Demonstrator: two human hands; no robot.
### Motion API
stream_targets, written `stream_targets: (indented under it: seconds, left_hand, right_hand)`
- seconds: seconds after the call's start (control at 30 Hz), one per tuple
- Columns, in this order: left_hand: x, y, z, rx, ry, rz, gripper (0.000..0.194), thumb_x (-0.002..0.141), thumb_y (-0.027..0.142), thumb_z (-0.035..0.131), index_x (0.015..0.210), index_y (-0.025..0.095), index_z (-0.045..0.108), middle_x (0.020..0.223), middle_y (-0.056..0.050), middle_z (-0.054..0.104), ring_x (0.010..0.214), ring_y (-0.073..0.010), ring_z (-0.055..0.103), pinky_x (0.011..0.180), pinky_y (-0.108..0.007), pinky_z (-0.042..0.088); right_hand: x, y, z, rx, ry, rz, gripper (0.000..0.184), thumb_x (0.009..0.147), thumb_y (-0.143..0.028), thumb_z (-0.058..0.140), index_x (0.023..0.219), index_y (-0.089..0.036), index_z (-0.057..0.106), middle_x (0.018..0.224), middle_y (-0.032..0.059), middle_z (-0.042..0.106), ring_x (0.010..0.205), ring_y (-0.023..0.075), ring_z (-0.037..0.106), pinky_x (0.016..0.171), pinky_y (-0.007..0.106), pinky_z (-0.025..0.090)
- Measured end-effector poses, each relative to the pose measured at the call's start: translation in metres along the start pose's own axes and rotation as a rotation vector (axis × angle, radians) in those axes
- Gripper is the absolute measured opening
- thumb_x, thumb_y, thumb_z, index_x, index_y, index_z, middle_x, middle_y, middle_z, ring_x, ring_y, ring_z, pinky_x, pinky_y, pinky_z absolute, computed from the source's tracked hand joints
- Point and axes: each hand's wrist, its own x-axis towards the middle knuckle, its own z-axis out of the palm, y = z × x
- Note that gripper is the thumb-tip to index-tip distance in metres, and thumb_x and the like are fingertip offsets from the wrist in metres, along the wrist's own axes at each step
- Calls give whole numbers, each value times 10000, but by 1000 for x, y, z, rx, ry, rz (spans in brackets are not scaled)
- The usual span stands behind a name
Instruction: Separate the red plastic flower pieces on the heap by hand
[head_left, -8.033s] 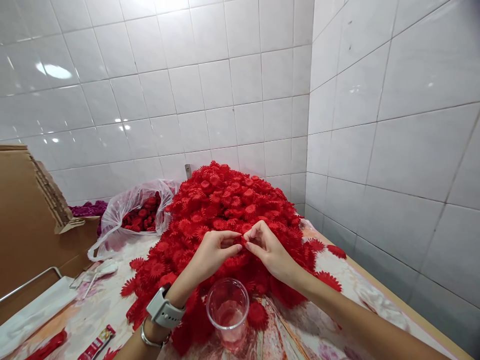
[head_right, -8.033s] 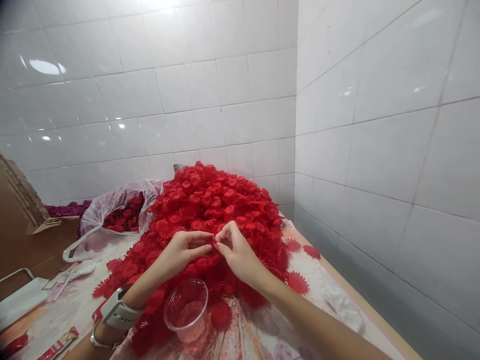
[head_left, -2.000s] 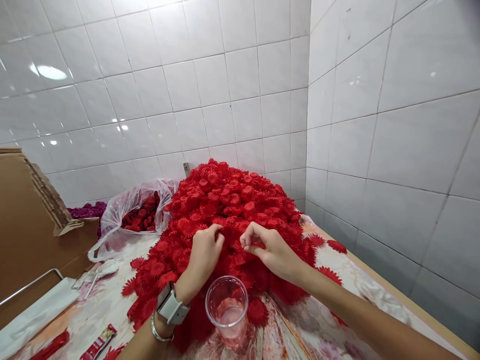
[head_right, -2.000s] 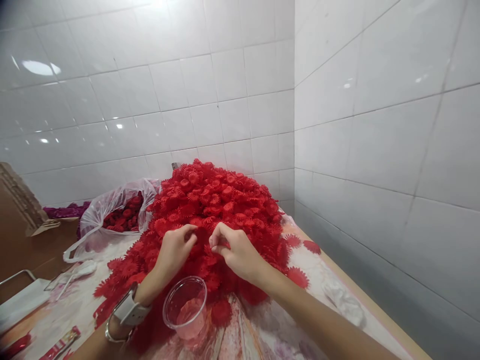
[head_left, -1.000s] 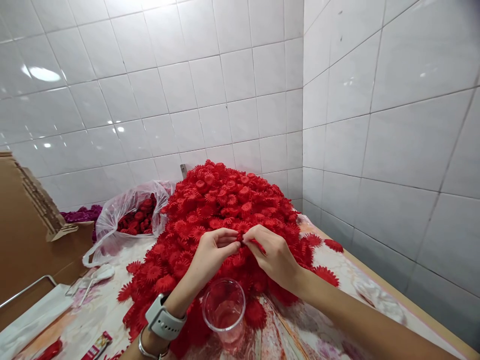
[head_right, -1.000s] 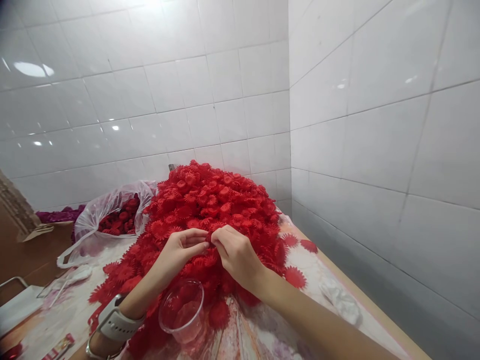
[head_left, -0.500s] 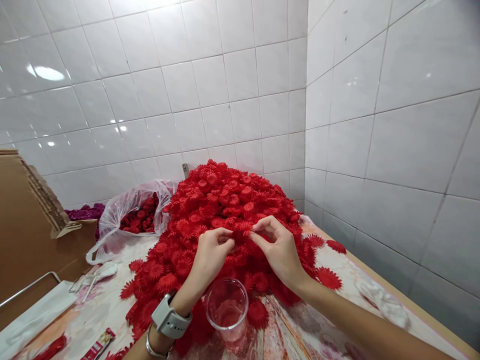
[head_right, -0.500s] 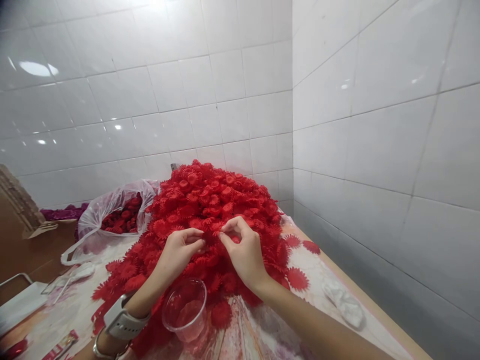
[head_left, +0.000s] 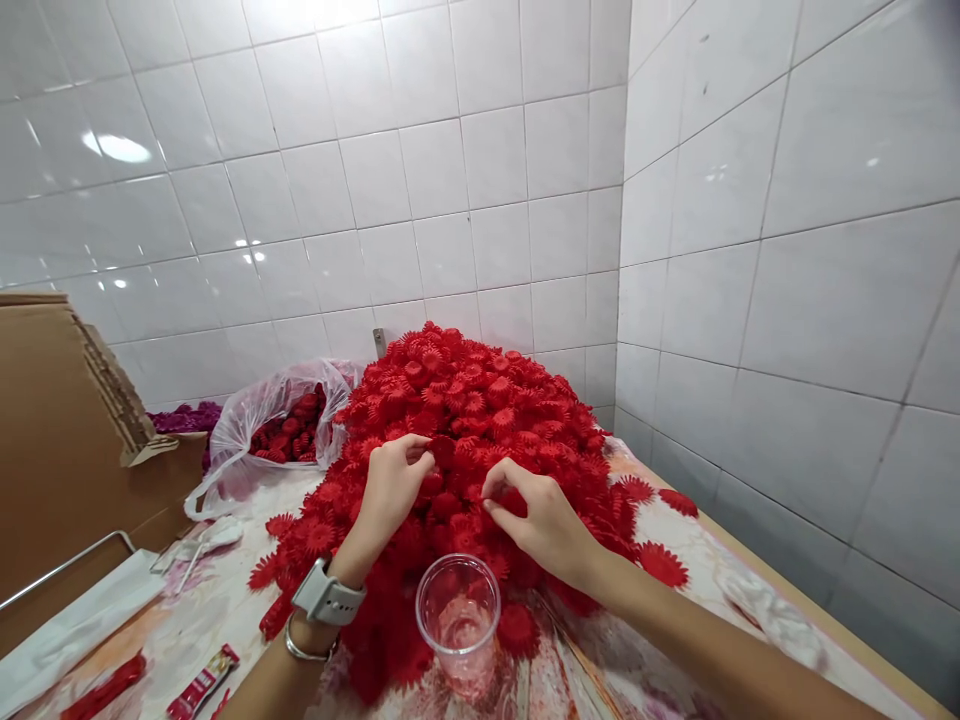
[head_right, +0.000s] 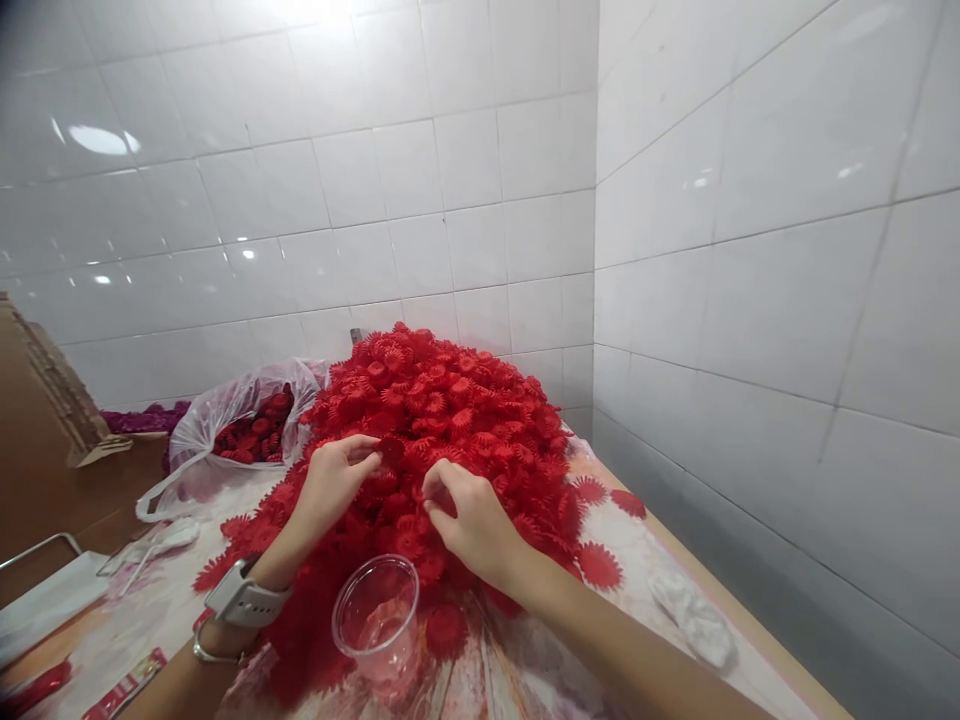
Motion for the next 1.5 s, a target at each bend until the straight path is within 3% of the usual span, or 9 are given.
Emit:
stream_targets:
  seconds: [0.2, 0.3, 0.4, 0.83, 1.07, 1.17, 1.3, 1.4, 1.5]
  left_hand:
    - [-3, 2, 5, -228, -160, -18, 190, 632, 148, 544, 768, 139, 676, 717, -40, 723, 672, -187, 668, 599, -256, 529]
    - [-9, 5, 9, -308, -253, -42, 182, 618, 145, 565, 761, 142, 678, 677, -35, 714, 650, -185, 659, 585, -254, 518]
    - [-14, 13, 10, -357, -330, -55, 188, 613, 145, 581, 771, 145, 683, 676, -34, 708, 655, -183, 654, 584, -252, 510]
    - [-20, 22, 9, -472, -406, -103, 181, 599, 134, 629, 773, 137, 679, 732, -46, 716, 738, -185, 655, 676, -262, 508]
    - [-17, 15, 9, -200, -78, 5, 181, 627, 102, 534, 724, 162, 674, 716, -39, 714, 702, -198, 660, 689, -289, 510]
    - [-20, 17, 10, -175, -30, 56, 183, 664, 134, 527, 770, 172, 671, 759, -38, 717, 727, -198, 661, 706, -291, 506]
    - [-28, 25, 14, -284, -179, 110, 180, 686, 146, 535, 801, 174, 670, 812, -39, 719, 752, -186, 663, 720, -267, 506]
    - [-30, 28, 15, -415, -290, 52, 171, 673, 138, 556, 802, 159, 666, 842, -47, 718, 792, -191, 663, 732, -265, 511]
    - [-29, 28, 15, -487, -316, -29, 162, 651, 150, 593, 796, 147, 666, 835, -58, 720, 810, -209, 662, 723, -280, 518]
  right_hand:
    - [3, 10, 1, -143, 86, -99, 189, 714, -13, 477, 708, -202, 479, 771, 27, 556, 756, 176, 516, 690, 326, 463]
    - [0, 9, 1, -125, 185, -313, 208, 777, -12, 425, 835, -200, 492, 812, 45, 569, 792, 176, 522, 713, 325, 470]
    - [-2, 8, 2, -145, 181, -499, 245, 813, 2, 368, 898, -198, 482, 802, 50, 576, 797, 173, 529, 713, 314, 476]
    - [-2, 10, 3, -146, 279, -261, 160, 811, -84, 444, 898, -209, 492, 798, 38, 586, 736, 162, 582, 674, 290, 491]
    - [-1, 5, 0, -246, 62, -120, 85, 778, -149, 500, 832, -205, 535, 682, 11, 607, 632, 171, 578, 625, 307, 475]
    - [-4, 3, 0, -187, 138, -112, 73, 812, -183, 489, 874, -202, 522, 665, 1, 606, 598, 153, 588, 599, 280, 479]
    - [-3, 5, -2, -186, 347, -301, 121, 823, -127, 474, 907, -210, 501, 789, 35, 598, 735, 162, 591, 676, 287, 490]
    - [0, 7, -3, -205, 322, -385, 169, 820, -98, 465, 928, -223, 501, 792, 33, 596, 771, 173, 579, 697, 305, 498]
    - [1, 8, -3, -197, 313, -346, 159, 826, -107, 456, 919, -224, 510, 795, 39, 597, 768, 175, 589, 691, 310, 507]
